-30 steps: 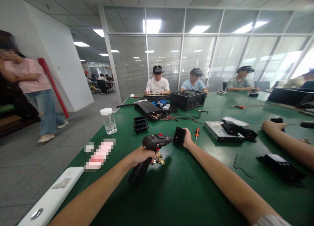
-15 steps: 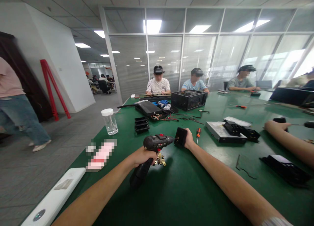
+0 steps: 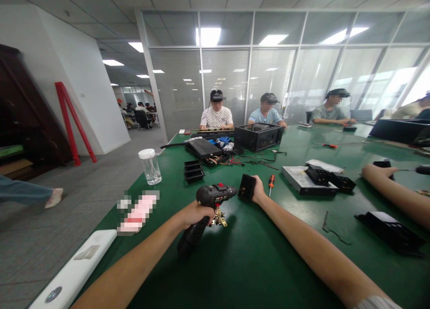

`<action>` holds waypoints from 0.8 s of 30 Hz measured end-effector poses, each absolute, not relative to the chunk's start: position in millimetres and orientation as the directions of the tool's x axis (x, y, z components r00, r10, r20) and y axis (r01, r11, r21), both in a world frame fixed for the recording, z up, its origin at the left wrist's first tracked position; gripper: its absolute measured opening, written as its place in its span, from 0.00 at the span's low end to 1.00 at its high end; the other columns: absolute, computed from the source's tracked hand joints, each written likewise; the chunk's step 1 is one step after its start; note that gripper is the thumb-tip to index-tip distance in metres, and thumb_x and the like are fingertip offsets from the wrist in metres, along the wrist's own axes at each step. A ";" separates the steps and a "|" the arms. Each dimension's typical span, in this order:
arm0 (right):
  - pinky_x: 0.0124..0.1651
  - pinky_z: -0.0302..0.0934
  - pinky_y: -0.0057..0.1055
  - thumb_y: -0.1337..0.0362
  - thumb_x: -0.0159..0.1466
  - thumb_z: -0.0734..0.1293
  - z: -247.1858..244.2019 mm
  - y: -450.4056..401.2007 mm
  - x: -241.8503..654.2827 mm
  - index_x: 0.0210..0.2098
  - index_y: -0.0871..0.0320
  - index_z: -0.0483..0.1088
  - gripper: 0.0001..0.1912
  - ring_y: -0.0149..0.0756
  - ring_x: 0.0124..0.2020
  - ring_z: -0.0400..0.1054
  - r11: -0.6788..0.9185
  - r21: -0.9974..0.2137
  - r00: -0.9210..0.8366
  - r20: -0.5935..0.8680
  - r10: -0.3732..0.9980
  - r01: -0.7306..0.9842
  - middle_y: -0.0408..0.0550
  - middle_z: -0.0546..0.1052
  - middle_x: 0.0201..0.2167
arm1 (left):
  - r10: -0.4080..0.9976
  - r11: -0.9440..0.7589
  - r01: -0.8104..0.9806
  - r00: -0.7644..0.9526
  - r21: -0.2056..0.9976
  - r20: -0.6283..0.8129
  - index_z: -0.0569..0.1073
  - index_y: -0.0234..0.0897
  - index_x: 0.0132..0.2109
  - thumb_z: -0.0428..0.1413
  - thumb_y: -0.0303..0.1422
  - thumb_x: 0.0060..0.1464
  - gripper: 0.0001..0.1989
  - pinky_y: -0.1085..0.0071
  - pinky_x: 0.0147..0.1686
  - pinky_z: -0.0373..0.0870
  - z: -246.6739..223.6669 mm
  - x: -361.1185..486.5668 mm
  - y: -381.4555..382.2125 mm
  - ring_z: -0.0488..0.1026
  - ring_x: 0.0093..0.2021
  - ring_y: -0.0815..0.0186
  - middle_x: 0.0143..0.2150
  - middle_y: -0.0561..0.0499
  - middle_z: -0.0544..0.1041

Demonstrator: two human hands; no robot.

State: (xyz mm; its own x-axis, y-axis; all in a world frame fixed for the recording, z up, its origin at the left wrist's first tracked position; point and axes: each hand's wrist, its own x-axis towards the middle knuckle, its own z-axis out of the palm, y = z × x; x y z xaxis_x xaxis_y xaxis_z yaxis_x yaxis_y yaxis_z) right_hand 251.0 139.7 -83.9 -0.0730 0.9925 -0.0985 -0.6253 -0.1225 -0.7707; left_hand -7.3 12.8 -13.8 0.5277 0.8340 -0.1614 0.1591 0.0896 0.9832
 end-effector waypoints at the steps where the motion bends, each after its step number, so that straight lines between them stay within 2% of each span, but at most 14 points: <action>1: 0.18 0.58 0.32 0.55 0.53 0.57 -83.8 139.9 251.0 0.22 0.55 0.60 0.11 0.35 0.15 0.61 -0.137 -0.764 -0.066 -0.123 0.990 -0.631 0.43 0.65 0.13 | 0.835 0.091 0.154 0.527 0.984 -0.160 0.71 0.31 0.26 0.52 0.25 0.33 0.07 0.74 0.21 0.57 -14.5 -7.3 13.0 0.62 0.20 0.71 0.20 0.53 0.68; 4: 0.18 0.58 0.32 0.55 0.53 0.57 -83.3 140.4 251.2 0.22 0.55 0.60 0.10 0.35 0.15 0.61 -0.157 -0.754 -0.049 -0.164 0.985 -0.638 0.43 0.65 0.13 | 0.835 0.094 0.142 0.528 0.985 -0.156 0.72 0.30 0.26 0.52 0.25 0.33 0.07 0.74 0.22 0.57 -15.8 -7.3 13.7 0.62 0.20 0.71 0.20 0.53 0.68; 13: 0.19 0.59 0.33 0.55 0.53 0.57 -83.9 141.5 252.0 0.21 0.56 0.60 0.11 0.36 0.15 0.62 -0.162 -0.752 -0.077 -0.147 0.986 -0.639 0.44 0.67 0.13 | 0.842 0.076 0.142 0.522 0.987 -0.140 0.71 0.30 0.25 0.53 0.25 0.33 0.06 0.74 0.22 0.59 -17.6 -8.4 14.9 0.63 0.22 0.70 0.22 0.51 0.69; 24: 0.18 0.58 0.33 0.55 0.53 0.56 -82.1 138.7 251.6 0.21 0.55 0.60 0.12 0.36 0.15 0.62 -0.170 -0.751 -0.085 -0.151 0.985 -0.638 0.45 0.66 0.14 | 0.827 0.070 0.150 0.545 0.986 -0.142 0.71 0.30 0.25 0.52 0.25 0.35 0.06 0.74 0.21 0.58 -14.8 -8.0 13.8 0.62 0.19 0.71 0.19 0.53 0.68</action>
